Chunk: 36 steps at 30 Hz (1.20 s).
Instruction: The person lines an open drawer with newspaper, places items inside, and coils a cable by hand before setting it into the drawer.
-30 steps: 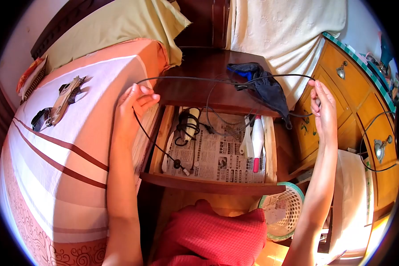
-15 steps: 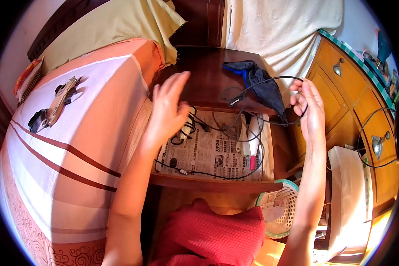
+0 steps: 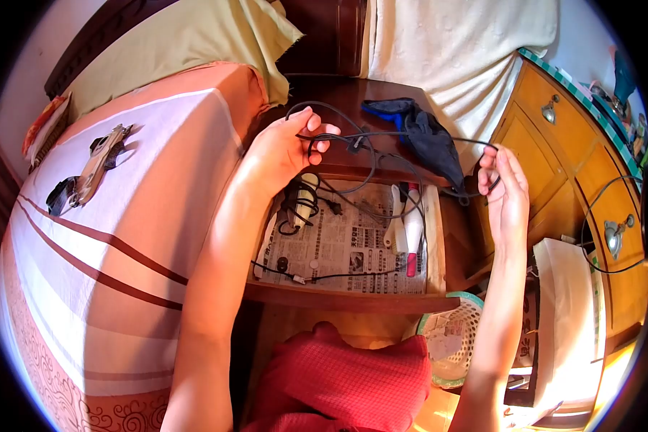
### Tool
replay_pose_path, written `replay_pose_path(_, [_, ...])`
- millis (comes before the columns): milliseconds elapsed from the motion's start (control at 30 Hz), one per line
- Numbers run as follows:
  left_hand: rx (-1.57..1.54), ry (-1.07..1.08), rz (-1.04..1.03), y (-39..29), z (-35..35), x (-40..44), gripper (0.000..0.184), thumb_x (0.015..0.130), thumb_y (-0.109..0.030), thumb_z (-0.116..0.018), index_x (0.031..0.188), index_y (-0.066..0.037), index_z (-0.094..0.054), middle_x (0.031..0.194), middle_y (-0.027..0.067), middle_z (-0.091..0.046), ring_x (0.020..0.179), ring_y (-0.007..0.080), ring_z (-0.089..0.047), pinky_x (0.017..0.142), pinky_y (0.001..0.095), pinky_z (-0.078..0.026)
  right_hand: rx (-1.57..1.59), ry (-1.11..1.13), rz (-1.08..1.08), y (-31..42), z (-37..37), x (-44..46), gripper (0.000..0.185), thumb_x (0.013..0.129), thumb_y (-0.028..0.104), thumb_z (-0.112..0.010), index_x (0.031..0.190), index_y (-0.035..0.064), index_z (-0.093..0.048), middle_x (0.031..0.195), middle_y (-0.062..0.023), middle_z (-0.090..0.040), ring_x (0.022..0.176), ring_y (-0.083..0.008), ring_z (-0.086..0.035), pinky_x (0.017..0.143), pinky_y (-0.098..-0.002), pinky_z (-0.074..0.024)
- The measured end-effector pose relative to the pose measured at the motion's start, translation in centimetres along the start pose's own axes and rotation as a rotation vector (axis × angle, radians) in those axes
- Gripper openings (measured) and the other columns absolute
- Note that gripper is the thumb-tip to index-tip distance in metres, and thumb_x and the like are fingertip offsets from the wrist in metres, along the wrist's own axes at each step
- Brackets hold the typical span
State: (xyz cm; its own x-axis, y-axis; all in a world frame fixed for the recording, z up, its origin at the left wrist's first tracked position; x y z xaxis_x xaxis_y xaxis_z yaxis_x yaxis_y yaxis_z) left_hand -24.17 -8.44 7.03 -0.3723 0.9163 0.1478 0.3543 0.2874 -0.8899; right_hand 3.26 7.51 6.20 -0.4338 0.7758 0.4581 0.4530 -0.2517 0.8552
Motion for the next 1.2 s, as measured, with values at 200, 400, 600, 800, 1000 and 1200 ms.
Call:
replay_pose_path(200, [-0.265,0.206,0.035,-0.1,2.8,0.1,0.016,0.095,-0.021,-0.043,0.089,-0.007,-0.05,0.09,0.0056,-0.053,0.072,0.0138,-0.044,0.063,0.0249,-0.039,-0.078,0.703,-0.41,-0.7,0.3,-2.0,0.034,0.094,0.027,-0.048,0.105,-0.0033,-0.06,0.094,-0.0118,-0.064,0.075,-0.0166,-0.062,0.07,-0.0287,-0.0503])
replay_pose_path(400, [-0.181,0.293,-0.021,1.5,2.0,0.5,0.017,0.093,-0.023,-0.045,0.088,-0.007,-0.05,0.091,0.0069,-0.056,0.073,0.0143,-0.045,0.066,0.027,-0.039,-0.376,0.815,-0.464,-3.1,-6.4,-2.0,0.035,0.09,0.019,-0.057,0.117,-0.0038,-0.055,0.106,-0.0161,-0.063,0.078,-0.0184,-0.065,0.064,-0.0266,-0.0529])
replay_pose_path(600, [-0.2,0.311,-0.043,1.8,0.9,0.1,0.016,0.093,-0.021,-0.044,0.087,-0.007,-0.05,0.092,0.0063,-0.056,0.075,0.0152,-0.046,0.07,0.0295,-0.04,-0.192,0.633,-0.32,-4.7,-10.9,-1.8,0.035,0.089,0.023,-0.059,0.11,-0.005,-0.057,0.101,-0.0132,-0.063,0.086,-0.0174,-0.064,0.071,-0.0274,-0.054])
replay_pose_path(800, [0.164,0.092,-0.231,0.9,2.1,-2.0,0.051,0.078,0.002,-0.054,0.127,-0.007,-0.042,0.131,0.0131,-0.042,0.121,0.0229,-0.041,0.096,0.0351,-0.037,-0.144,0.413,-0.363,-1.5,-10.7,-0.3,0.032,0.092,0.022,-0.056,0.107,-0.0059,-0.058,0.093,-0.013,-0.065,0.075,-0.0168,-0.065,0.066,-0.0248,-0.0531])
replay_pose_path(1000, [0.538,-0.246,-0.45,4.2,-2.1,-6.7,0.018,0.081,-0.01,-0.067,0.092,-0.001,-0.055,0.092,0.006,-0.059,0.086,0.0107,-0.054,0.078,0.0257,-0.044,-0.224,0.309,-0.17,-1.8,-12.1,0.6,0.025,0.091,0.02,-0.056,0.1,-0.0032,-0.064,0.084,-0.009,-0.066,0.067,-0.0137,-0.064,0.06,-0.0239,-0.0516])
replay_pose_path(1200, [0.197,0.212,-0.064,8.4,-4.3,-6.3,0.041,0.085,-0.021,-0.063,0.119,-0.004,-0.045,0.121,0.0112,-0.053,0.118,0.0193,-0.047,0.101,0.0356,-0.034,-0.714,0.462,0.066,-1.2,-12.1,1.4,0.022,0.091,0.017,-0.055,0.094,-0.0013,-0.065,0.074,-0.0086,-0.065,0.063,-0.0098,-0.06,0.057,-0.0236,-0.0462])
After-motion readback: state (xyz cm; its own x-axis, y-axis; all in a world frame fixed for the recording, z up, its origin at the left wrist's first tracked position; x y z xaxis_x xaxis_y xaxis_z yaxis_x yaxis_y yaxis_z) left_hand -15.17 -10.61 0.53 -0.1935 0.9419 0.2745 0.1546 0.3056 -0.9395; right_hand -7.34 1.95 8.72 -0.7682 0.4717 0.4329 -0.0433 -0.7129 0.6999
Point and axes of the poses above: each hand's wrist, its own x-axis towards the middle knuckle, its own z-axis out of the back of the hand, y = z × x, the point moved 1 cm from there along x, towards the middle knuckle
